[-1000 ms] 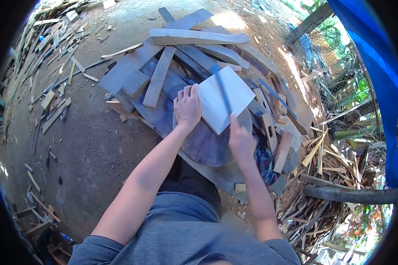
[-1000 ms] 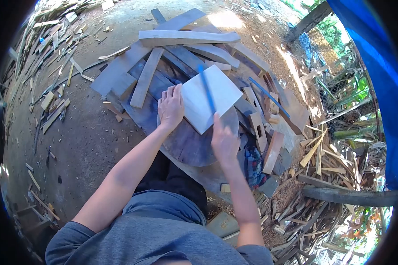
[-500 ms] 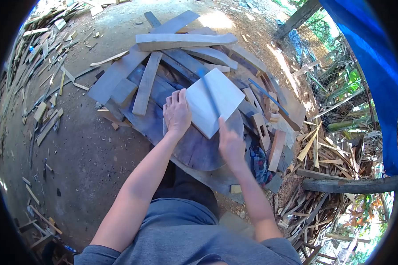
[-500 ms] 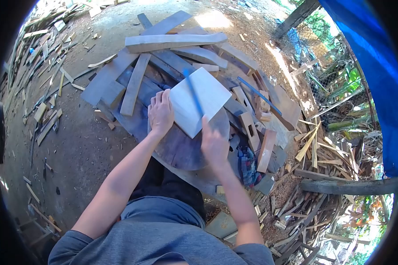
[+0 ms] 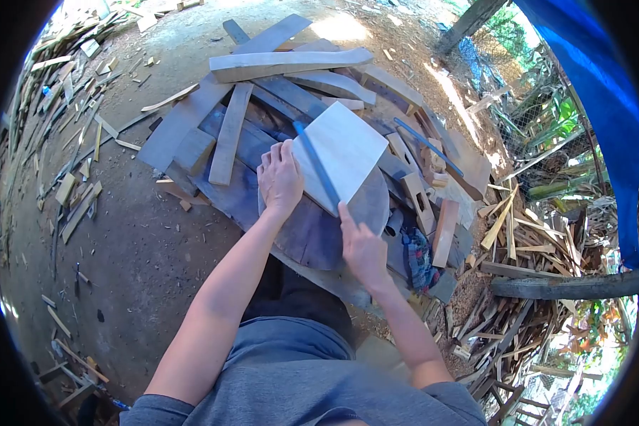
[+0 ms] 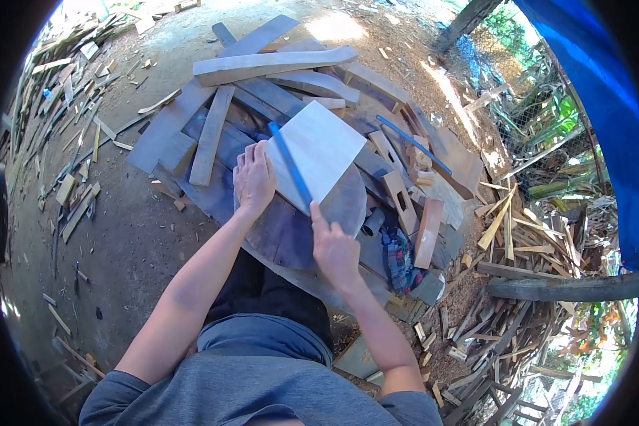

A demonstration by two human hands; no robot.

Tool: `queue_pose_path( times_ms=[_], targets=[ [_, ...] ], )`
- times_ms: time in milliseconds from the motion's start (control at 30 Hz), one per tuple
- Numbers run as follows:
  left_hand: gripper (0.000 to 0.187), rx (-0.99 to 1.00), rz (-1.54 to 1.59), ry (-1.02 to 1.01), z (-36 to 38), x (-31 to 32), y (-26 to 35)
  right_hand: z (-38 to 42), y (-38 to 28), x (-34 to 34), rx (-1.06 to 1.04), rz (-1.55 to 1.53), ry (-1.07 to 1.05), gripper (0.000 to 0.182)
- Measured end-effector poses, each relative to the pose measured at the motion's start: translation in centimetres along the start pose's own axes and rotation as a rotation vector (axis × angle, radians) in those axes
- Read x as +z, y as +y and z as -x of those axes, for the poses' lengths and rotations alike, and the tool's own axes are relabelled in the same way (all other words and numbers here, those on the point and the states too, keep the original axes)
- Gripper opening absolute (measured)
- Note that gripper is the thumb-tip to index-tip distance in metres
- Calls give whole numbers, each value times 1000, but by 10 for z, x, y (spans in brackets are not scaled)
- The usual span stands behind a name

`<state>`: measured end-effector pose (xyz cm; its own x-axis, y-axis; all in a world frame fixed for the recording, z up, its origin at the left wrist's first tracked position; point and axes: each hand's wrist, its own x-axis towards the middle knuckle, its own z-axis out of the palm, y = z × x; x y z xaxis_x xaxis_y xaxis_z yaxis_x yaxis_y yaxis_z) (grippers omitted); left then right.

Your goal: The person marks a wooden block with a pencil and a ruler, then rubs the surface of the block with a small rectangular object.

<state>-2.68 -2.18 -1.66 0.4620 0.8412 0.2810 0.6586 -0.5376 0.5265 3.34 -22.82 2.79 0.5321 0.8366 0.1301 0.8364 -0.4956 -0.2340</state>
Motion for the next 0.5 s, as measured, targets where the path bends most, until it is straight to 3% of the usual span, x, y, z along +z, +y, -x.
queue_pose_path(
  times_ms=[67, 267, 400, 500],
  targets=[
    [32, 2, -17, 22, 0, 1, 1, 6, 1, -2, 3, -26, -59, 42],
    [31, 9, -6, 17, -2, 4, -3, -88, 54, 17, 75, -25, 80, 40],
    [30, -13, -11, -1, -3, 2, -1, -52, 30, 14, 35, -12, 89, 40],
    [30, -5, -10, 4, -1, 3, 0, -13, 9, 1, 9, -56, -46, 40]
  ],
)
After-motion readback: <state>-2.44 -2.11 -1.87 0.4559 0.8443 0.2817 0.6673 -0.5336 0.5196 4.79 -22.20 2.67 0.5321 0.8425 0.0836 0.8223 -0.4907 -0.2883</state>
